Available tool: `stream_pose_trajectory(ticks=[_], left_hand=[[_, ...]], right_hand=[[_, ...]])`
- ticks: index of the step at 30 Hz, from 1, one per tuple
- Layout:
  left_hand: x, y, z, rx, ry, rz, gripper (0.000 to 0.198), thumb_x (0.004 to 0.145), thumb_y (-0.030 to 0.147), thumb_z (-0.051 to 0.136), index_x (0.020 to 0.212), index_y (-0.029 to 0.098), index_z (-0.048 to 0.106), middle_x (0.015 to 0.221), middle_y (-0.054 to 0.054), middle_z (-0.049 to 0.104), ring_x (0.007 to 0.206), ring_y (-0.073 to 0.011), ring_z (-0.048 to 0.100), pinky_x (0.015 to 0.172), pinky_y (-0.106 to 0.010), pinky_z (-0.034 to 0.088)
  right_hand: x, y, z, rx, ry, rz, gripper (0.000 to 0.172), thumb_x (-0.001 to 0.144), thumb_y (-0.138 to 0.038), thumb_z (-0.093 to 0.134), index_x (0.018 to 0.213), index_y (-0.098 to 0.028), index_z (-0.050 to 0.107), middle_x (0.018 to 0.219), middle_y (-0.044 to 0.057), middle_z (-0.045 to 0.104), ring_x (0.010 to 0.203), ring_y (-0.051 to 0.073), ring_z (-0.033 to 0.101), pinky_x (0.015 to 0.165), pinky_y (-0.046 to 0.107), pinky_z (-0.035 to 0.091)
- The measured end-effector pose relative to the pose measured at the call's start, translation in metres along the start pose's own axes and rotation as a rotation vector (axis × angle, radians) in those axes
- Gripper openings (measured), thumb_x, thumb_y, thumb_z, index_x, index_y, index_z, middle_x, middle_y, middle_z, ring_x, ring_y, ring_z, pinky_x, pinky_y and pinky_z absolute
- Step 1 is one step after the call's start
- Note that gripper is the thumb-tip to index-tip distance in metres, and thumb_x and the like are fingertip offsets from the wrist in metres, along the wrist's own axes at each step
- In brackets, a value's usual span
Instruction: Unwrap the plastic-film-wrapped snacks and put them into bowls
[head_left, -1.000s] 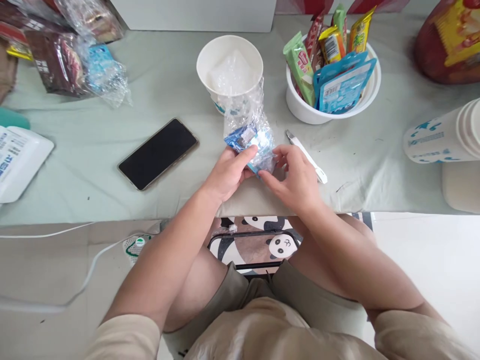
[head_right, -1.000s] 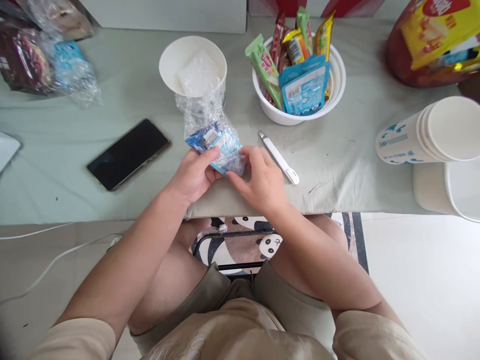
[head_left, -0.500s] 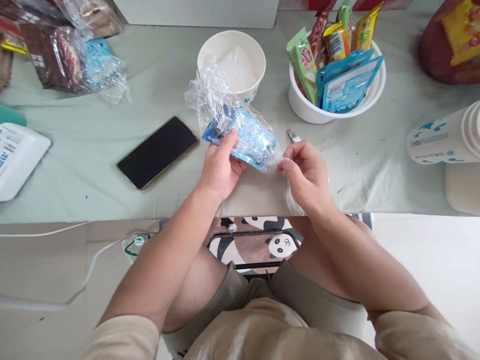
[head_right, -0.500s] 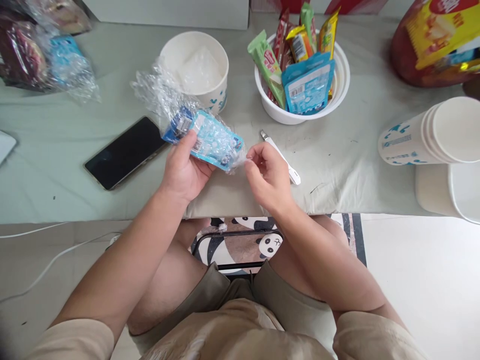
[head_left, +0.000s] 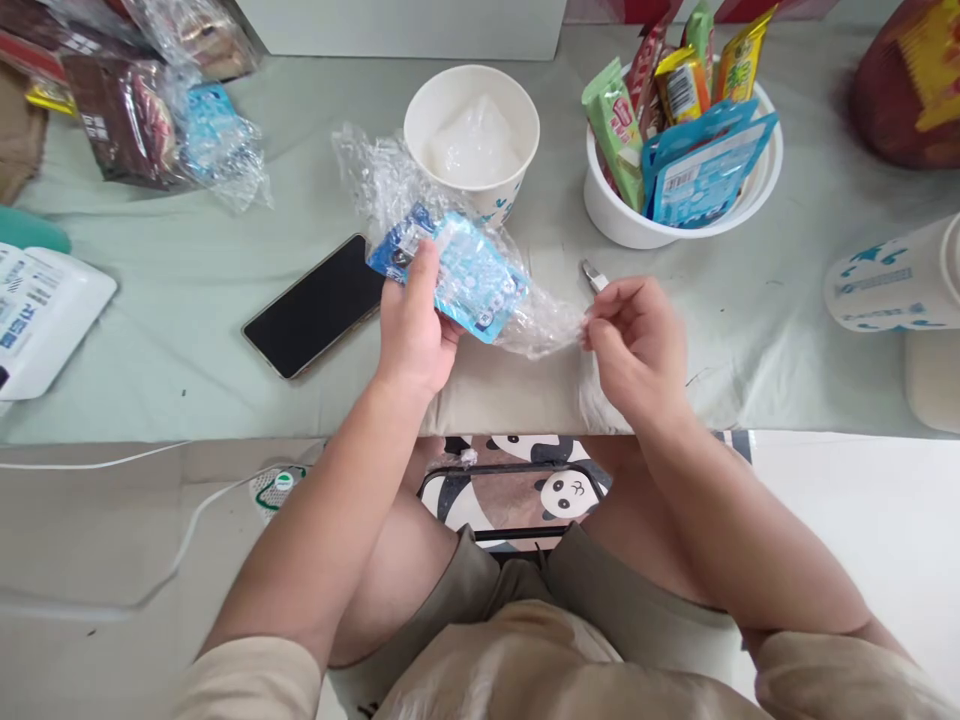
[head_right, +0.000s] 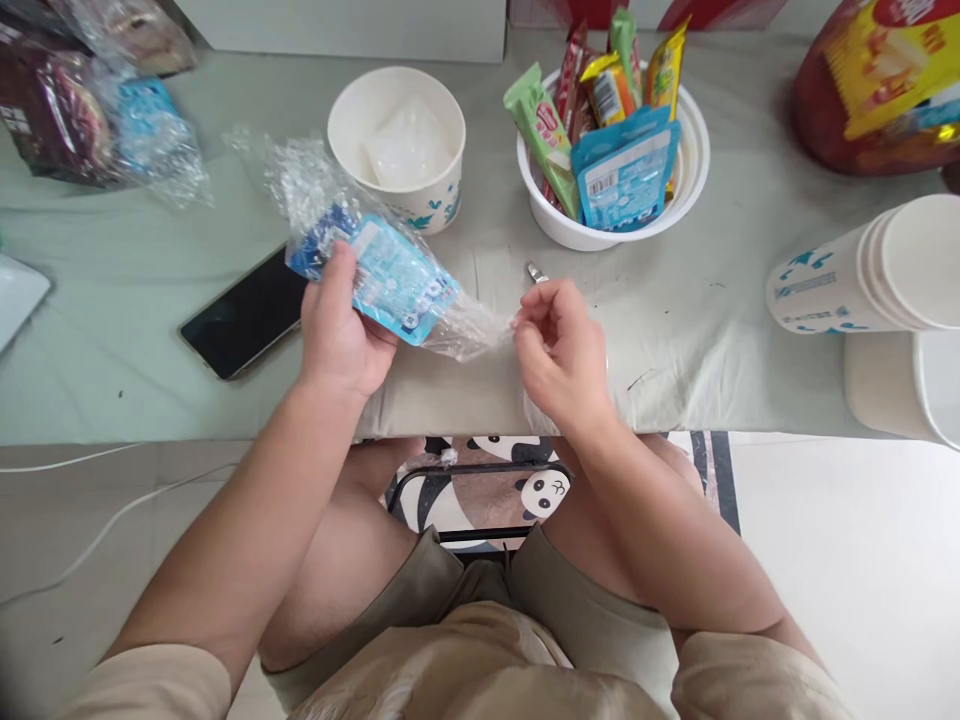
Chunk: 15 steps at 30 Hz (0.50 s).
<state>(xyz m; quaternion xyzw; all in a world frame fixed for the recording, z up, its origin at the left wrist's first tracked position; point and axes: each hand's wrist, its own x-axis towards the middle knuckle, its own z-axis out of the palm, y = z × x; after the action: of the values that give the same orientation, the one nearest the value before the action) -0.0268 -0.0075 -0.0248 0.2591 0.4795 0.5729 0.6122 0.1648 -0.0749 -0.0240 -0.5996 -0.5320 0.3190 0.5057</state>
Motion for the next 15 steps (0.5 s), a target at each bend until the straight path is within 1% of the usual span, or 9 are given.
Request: stream_pose_trajectory(ticks=[2, 3, 4, 5, 6, 8, 10, 12, 15], left_hand=[[-0.003, -0.005, 0.0, 0.079, -0.058, 0.065, 0.036, 0.089, 0.054, 0.078, 0.11, 0.027, 0.065, 0.122, -0.006, 0.074, 0.139, -0.0289, 0.063, 0.097, -0.035, 0.061], [-0.006, -0.008, 0.001, 0.111, -0.111, 0.075, 0.041, 0.087, 0.059, 0.079, 0.11, 0.027, 0.066, 0.121, -0.006, 0.075, 0.139, -0.0306, 0.063, 0.096, -0.036, 0.061], [-0.008, -0.011, 0.002, 0.14, -0.176, 0.061, 0.046, 0.085, 0.064, 0.079, 0.11, 0.026, 0.067, 0.118, -0.007, 0.075, 0.138, -0.0322, 0.064, 0.096, -0.037, 0.061], [-0.011, -0.013, 0.002, 0.163, -0.243, 0.028, 0.051, 0.084, 0.068, 0.078, 0.109, 0.026, 0.067, 0.115, -0.007, 0.076, 0.136, -0.0336, 0.065, 0.095, -0.038, 0.061], [-0.013, -0.014, 0.003, 0.18, -0.303, -0.013, 0.054, 0.083, 0.071, 0.078, 0.108, 0.025, 0.068, 0.112, -0.008, 0.076, 0.133, -0.0348, 0.067, 0.095, -0.039, 0.061], [-0.016, -0.014, 0.004, 0.196, -0.381, -0.083, 0.058, 0.081, 0.075, 0.077, 0.107, 0.024, 0.068, 0.108, -0.01, 0.076, 0.13, -0.0364, 0.068, 0.095, -0.042, 0.061], [-0.017, -0.012, 0.005, 0.198, -0.407, -0.112, 0.062, 0.078, 0.076, 0.078, 0.108, 0.023, 0.067, 0.106, -0.01, 0.076, 0.13, -0.0375, 0.068, 0.097, -0.044, 0.061], [-0.016, -0.01, 0.004, 0.208, -0.409, -0.111, 0.065, 0.077, 0.077, 0.079, 0.111, 0.023, 0.065, 0.105, -0.01, 0.076, 0.129, -0.0371, 0.068, 0.097, -0.044, 0.061], [-0.014, -0.011, 0.003, 0.231, -0.411, -0.095, 0.065, 0.078, 0.076, 0.078, 0.114, 0.024, 0.064, 0.106, -0.008, 0.075, 0.124, -0.0328, 0.071, 0.098, -0.041, 0.06]], right_hand=[[-0.002, -0.003, 0.0, -0.065, 0.039, -0.113, 0.015, 0.088, -0.025, 0.066, 0.101, -0.025, 0.059, 0.095, 0.003, 0.066, 0.085, 0.018, 0.065, 0.073, 0.036, 0.051], [-0.003, -0.004, 0.001, -0.08, 0.018, -0.152, 0.022, 0.086, -0.03, 0.071, 0.105, -0.025, 0.06, 0.102, 0.005, 0.067, 0.09, 0.02, 0.065, 0.076, 0.038, 0.052], [-0.003, -0.005, 0.002, -0.089, -0.026, -0.164, 0.033, 0.084, -0.035, 0.076, 0.111, -0.025, 0.059, 0.104, 0.005, 0.067, 0.091, 0.02, 0.065, 0.076, 0.038, 0.053], [-0.003, -0.006, 0.004, -0.09, -0.08, -0.149, 0.042, 0.081, -0.037, 0.079, 0.115, -0.026, 0.058, 0.102, 0.004, 0.067, 0.087, 0.019, 0.064, 0.074, 0.037, 0.053], [-0.004, -0.007, 0.005, -0.085, -0.129, -0.114, 0.045, 0.08, -0.038, 0.08, 0.117, -0.026, 0.057, 0.095, 0.001, 0.066, 0.08, 0.018, 0.062, 0.071, 0.035, 0.052], [-0.004, -0.009, 0.008, -0.057, -0.187, -0.028, 0.034, 0.085, -0.034, 0.075, 0.113, -0.026, 0.059, 0.077, -0.004, 0.058, 0.066, 0.014, 0.056, 0.064, 0.032, 0.048], [-0.004, -0.01, 0.008, -0.019, -0.164, 0.02, 0.017, 0.091, -0.029, 0.069, 0.105, -0.025, 0.061, 0.069, -0.006, 0.052, 0.061, 0.012, 0.051, 0.063, 0.031, 0.046], [-0.004, -0.011, 0.006, 0.01, -0.105, 0.019, 0.01, 0.093, -0.028, 0.067, 0.102, -0.025, 0.063, 0.072, -0.004, 0.053, 0.063, 0.012, 0.053, 0.064, 0.031, 0.046], [-0.004, -0.011, 0.003, -0.001, -0.037, -0.014, 0.006, 0.095, -0.026, 0.063, 0.101, -0.025, 0.062, 0.08, -0.001, 0.057, 0.069, 0.015, 0.056, 0.067, 0.033, 0.047]])
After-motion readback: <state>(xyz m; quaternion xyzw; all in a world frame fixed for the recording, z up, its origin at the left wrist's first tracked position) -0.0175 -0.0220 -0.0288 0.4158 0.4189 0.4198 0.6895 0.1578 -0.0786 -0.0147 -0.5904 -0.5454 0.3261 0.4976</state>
